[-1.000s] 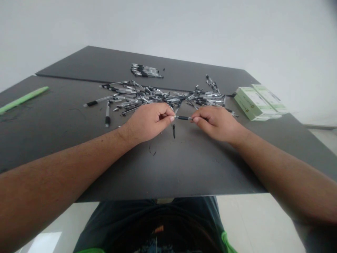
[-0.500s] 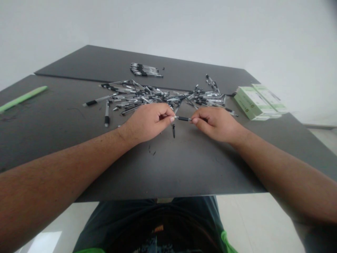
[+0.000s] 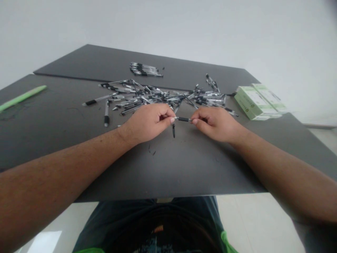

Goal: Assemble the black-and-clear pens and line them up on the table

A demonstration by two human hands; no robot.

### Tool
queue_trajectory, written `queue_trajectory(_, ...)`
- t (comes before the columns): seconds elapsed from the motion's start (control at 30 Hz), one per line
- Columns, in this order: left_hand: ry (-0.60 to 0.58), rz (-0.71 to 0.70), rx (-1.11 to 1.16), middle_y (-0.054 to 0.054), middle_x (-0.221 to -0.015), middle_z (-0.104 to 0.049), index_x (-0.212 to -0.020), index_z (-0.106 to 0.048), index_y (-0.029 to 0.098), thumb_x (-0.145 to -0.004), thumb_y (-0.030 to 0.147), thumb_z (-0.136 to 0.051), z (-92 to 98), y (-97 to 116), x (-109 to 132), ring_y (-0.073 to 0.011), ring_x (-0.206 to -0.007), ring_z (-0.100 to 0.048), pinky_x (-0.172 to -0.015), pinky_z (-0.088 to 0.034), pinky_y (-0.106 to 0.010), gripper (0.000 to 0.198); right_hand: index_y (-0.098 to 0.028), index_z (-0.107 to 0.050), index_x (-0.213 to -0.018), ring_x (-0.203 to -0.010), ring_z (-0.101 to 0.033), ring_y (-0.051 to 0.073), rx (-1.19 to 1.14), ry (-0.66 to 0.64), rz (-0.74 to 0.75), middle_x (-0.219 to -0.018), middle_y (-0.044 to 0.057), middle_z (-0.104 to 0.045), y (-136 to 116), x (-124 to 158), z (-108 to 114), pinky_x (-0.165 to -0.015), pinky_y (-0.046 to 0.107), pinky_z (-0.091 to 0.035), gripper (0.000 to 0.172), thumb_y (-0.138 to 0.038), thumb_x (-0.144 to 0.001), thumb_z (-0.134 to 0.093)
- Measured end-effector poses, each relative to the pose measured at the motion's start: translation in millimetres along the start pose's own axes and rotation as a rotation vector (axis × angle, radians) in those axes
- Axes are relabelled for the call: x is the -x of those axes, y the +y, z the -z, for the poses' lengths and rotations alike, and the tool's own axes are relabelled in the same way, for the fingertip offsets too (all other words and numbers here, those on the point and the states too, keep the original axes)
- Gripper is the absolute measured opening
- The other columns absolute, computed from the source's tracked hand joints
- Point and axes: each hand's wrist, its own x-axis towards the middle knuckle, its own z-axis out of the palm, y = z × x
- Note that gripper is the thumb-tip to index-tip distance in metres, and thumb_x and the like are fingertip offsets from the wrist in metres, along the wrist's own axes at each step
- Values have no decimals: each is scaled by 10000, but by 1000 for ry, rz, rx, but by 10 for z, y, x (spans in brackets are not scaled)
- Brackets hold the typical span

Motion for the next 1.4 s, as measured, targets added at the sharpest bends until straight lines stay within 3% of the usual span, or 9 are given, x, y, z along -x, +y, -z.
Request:
queue_trajectory(0.23, -10, 7, -6, -14, -892, -829, -1042, -835, 239, -1027, 359, -668, -1, -3, -2, -204, -814, -745, -808, -535, -342, 206, -238, -728, -1025, -628, -635, 173, -82, -6, -100, -731, -29, -725, -22, 19, -3, -641, 310, -426, 140, -327, -917, -717)
queue_trajectory(0.37, -11, 1, -2, -16, -889, -832, -1037, -838, 233, -1024, 370, -667, 0, -3, -1, -198, -804, -740, -788, -520, -338, 220, -240, -726, -950, -640, -634, 174, -51, -3, -79, -746, -11, -728, -12, 11, -8, -643, 316, -421, 101, -335, -930, -696)
queue_trajectory(0.53, -8, 3, -2, -13, -888, -837, -1030, -840, 240, -1016, 366, -673, 4, 2, -3, -197, -800, -742, -788, -524, -339, 210, -236, -770, -952, -753, -701, 213, -6, -17, -28, -838, 37, -796, -21, 2, 7, -724, 340, -464, 175, -343, -991, -637)
queue_trajectory(0.7, -19, 15, -2, -10, -883, -839, -1028, -840, 247, -1014, 377, -675, 8, 15, -4, -198, -788, -739, -789, -538, -341, 211, -247, -747, -1006, -673, -670, 191, -84, -25, -108, -782, -7, -768, -33, 12, 1, -666, 318, -455, 120, -333, -926, -724)
queue_trajectory(0.87, -23, 15, -8, -17, -896, -844, -1029, -842, 240, -1017, 382, -665, 12, 29, -2, -202, -805, -746, -790, -533, -343, 228, -244, -729, -930, -682, -663, 190, -49, -19, -63, -778, 3, -755, -15, 3, -8, -678, 320, -445, 85, -328, -928, -712)
queue_trajectory(1.07, -28, 13, -7, -19, -902, -843, -1032, -844, 233, -1018, 377, -659, 14, 22, -4, -203, -818, -748, -791, -524, -343, 235, -229, -772, -949, -705, -650, 194, 11, -31, -14, -810, 28, -771, -2, -4, -14, -704, 334, -433, 181, -349, -1002, -647)
queue_trajectory(1.4, -24, 7, -12, -17, -895, -839, -1023, -844, 245, -1017, 364, -673, 18, 26, -6, -203, -800, -740, -793, -529, -345, 209, -246, -729, -925, -679, -659, 185, -55, -15, -53, -778, -2, -749, -28, 7, 0, -679, 320, -447, 74, -314, -932, -700)
